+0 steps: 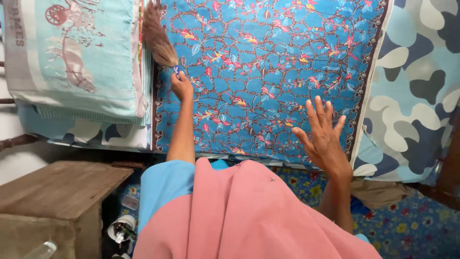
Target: Dusting a bed, pillows, and surrounding area using a feather duster.
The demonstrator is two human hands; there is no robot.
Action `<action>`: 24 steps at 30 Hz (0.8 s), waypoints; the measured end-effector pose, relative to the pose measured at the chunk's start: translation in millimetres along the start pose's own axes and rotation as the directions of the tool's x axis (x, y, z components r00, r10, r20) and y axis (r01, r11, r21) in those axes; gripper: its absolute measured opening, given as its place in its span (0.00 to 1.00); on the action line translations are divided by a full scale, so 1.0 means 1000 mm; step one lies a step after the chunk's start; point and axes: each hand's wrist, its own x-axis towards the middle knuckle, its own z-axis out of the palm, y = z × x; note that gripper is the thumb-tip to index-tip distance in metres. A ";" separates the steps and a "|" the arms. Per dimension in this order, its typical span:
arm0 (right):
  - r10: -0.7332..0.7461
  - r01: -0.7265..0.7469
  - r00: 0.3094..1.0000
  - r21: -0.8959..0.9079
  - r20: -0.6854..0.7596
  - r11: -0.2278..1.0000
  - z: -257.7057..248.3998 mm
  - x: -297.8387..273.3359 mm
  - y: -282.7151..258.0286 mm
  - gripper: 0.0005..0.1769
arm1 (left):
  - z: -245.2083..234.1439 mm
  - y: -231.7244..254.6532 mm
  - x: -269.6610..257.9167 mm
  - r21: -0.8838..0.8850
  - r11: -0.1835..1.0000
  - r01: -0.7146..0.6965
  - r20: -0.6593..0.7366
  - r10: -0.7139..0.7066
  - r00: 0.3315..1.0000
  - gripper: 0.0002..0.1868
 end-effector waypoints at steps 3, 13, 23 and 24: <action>0.030 -0.029 0.999 -0.035 0.015 0.999 0.008 0.006 -0.016 0.44 | 0.018 0.034 -0.034 -0.131 0.978 -0.164 0.209 0.189 0.959 0.15; 0.081 -0.081 0.997 -0.030 -0.013 0.996 -0.007 0.028 -0.047 0.45 | 0.060 0.043 -0.014 -0.231 0.898 -0.374 0.690 0.422 0.588 0.18; 0.114 -0.114 0.993 -0.025 -0.014 0.993 0.004 0.008 -0.038 0.45 | 0.045 0.049 0.003 -0.176 0.976 -0.124 0.218 0.161 0.962 0.14; 0.116 -0.116 0.993 -0.023 -0.020 0.993 0.004 0.005 -0.038 0.45 | 0.039 0.053 -0.027 -0.203 0.954 -0.220 0.353 0.281 0.893 0.14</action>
